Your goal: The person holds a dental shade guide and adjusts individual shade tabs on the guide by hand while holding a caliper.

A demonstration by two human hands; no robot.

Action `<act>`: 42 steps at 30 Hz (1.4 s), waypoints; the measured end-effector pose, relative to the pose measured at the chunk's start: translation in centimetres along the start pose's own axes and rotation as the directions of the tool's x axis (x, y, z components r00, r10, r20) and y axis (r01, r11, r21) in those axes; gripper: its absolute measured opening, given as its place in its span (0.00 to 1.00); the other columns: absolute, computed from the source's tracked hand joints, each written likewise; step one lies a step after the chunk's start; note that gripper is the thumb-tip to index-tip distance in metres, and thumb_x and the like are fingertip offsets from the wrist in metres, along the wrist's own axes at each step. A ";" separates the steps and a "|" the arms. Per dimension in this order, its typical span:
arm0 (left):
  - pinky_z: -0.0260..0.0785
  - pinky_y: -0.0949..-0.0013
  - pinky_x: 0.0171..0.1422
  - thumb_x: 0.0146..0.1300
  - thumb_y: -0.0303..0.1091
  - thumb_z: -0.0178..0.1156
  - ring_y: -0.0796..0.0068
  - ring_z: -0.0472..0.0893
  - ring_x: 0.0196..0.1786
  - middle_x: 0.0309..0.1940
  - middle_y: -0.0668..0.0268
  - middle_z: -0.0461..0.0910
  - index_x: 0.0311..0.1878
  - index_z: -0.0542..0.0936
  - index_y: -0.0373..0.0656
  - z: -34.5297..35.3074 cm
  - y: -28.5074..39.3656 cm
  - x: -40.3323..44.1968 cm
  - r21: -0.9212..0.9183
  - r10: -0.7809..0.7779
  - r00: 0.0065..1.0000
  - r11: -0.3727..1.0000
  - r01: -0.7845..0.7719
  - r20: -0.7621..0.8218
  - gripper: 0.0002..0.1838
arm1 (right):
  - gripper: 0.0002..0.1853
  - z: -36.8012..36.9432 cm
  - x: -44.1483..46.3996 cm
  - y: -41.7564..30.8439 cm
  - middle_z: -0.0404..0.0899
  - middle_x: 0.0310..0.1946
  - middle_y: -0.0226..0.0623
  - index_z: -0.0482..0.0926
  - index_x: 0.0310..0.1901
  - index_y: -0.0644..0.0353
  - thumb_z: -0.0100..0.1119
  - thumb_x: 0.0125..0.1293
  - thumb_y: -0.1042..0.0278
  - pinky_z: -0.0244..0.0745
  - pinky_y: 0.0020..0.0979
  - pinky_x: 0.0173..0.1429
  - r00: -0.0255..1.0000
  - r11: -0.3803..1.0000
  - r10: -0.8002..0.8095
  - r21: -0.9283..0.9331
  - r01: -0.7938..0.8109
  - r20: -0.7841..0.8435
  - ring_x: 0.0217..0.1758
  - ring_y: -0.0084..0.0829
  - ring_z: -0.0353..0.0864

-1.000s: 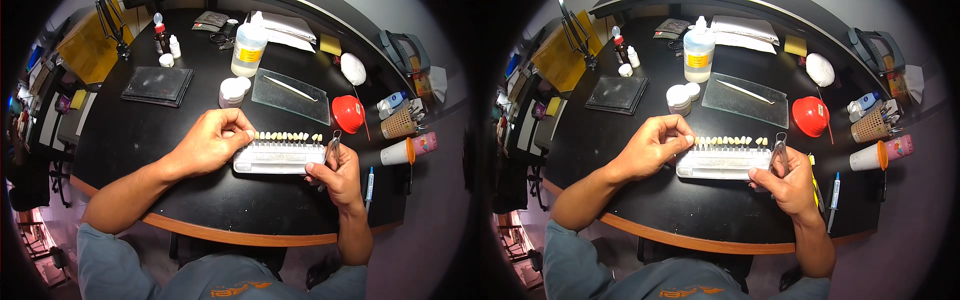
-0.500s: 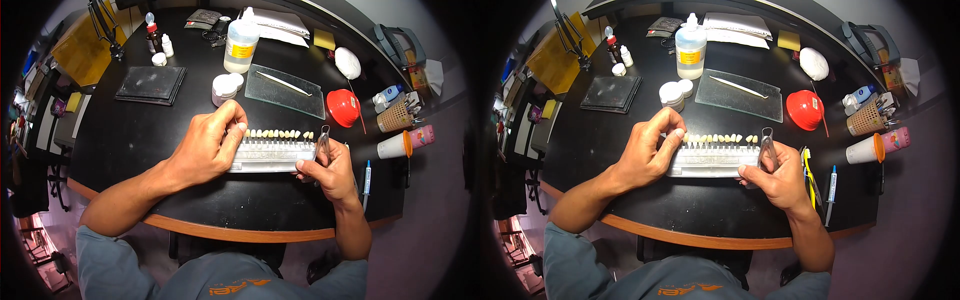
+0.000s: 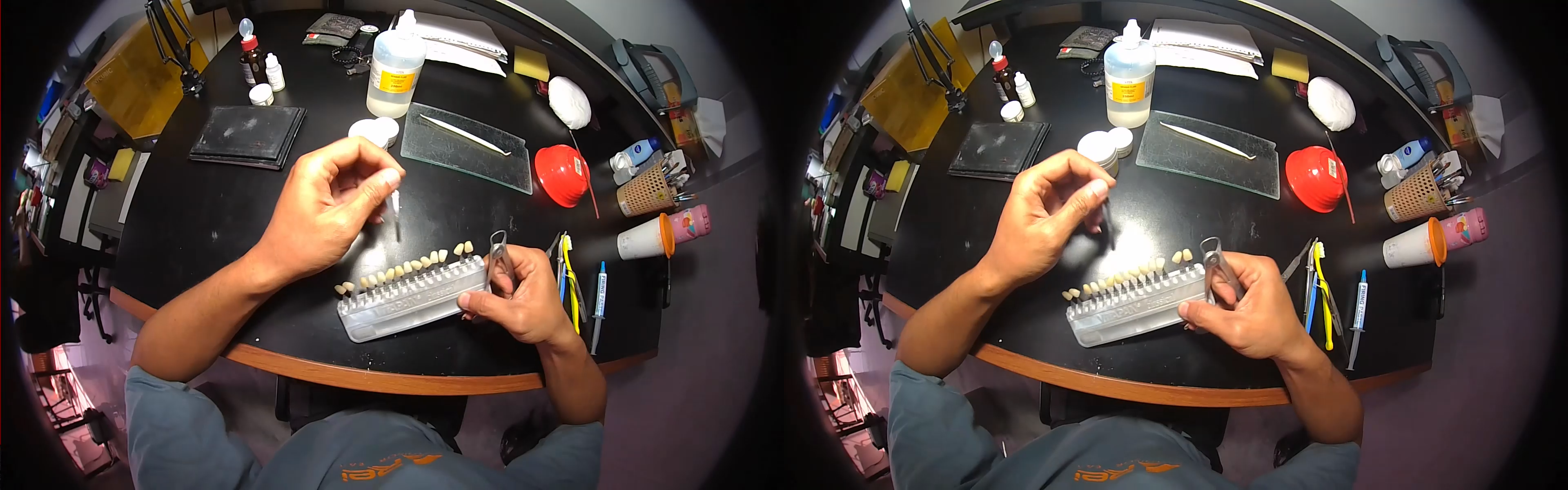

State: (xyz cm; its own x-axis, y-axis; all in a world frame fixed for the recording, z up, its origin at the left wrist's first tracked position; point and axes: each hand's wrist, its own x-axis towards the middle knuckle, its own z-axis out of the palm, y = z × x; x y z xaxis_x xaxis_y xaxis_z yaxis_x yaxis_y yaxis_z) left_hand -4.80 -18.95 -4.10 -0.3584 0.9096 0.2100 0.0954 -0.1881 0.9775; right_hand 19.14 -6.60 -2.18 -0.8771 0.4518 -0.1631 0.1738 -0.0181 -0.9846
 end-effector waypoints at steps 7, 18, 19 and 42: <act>0.79 0.75 0.46 0.71 0.28 0.65 0.80 0.84 0.39 0.37 0.64 0.84 0.46 0.83 0.32 1.0 0.0 -0.7 -0.179 -0.140 0.983 0.971 0.161 0.121 0.08 | 0.24 0.6 0.1 0.1 0.74 0.22 0.27 0.60 0.22 0.53 0.71 0.60 0.81 0.75 0.20 0.30 0.999 1.000 0.020 -0.008 -0.020 0.029 0.30 0.17 0.82; 0.78 0.76 0.45 0.69 0.27 0.66 0.81 0.84 0.38 0.34 0.64 0.86 0.45 0.84 0.32 1.3 0.1 -1.1 -0.034 -0.119 0.984 0.992 0.125 0.135 0.08 | 0.23 0.7 0.0 0.2 0.73 0.21 0.25 0.62 0.22 0.54 0.71 0.60 0.79 0.73 0.19 0.30 1.000 0.999 0.003 -0.044 -0.002 0.025 0.29 0.17 0.82; 0.78 0.76 0.45 0.69 0.27 0.66 0.82 0.84 0.38 0.34 0.64 0.86 0.45 0.84 0.32 1.4 0.2 -1.1 -0.016 -0.112 0.984 0.993 0.115 0.136 0.08 | 0.23 0.7 0.0 0.2 0.72 0.20 0.24 0.63 0.22 0.55 0.71 0.60 0.79 0.73 0.19 0.30 1.000 0.999 0.000 -0.048 0.001 0.022 0.29 0.17 0.82; 0.76 0.70 0.46 0.64 0.26 0.69 0.74 0.86 0.39 0.37 0.56 0.89 0.46 0.89 0.34 1.7 0.1 -1.5 0.060 -0.072 0.946 0.997 0.056 0.315 0.09 | 0.08 1.2 -0.5 1.0 0.56 0.17 0.14 0.81 0.31 0.61 0.74 0.57 0.73 0.49 0.22 0.27 0.995 0.975 -0.096 -0.197 0.100 0.032 0.22 0.10 0.55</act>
State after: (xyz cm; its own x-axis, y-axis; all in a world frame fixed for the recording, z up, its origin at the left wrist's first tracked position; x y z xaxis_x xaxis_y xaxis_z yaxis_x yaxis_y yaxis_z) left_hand -2.67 -19.71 -4.33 -0.0532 0.9911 0.1222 0.1310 -0.1144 0.9848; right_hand 19.22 -7.90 -3.18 -0.9038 0.4223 -0.0701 0.1696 0.2030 -0.9644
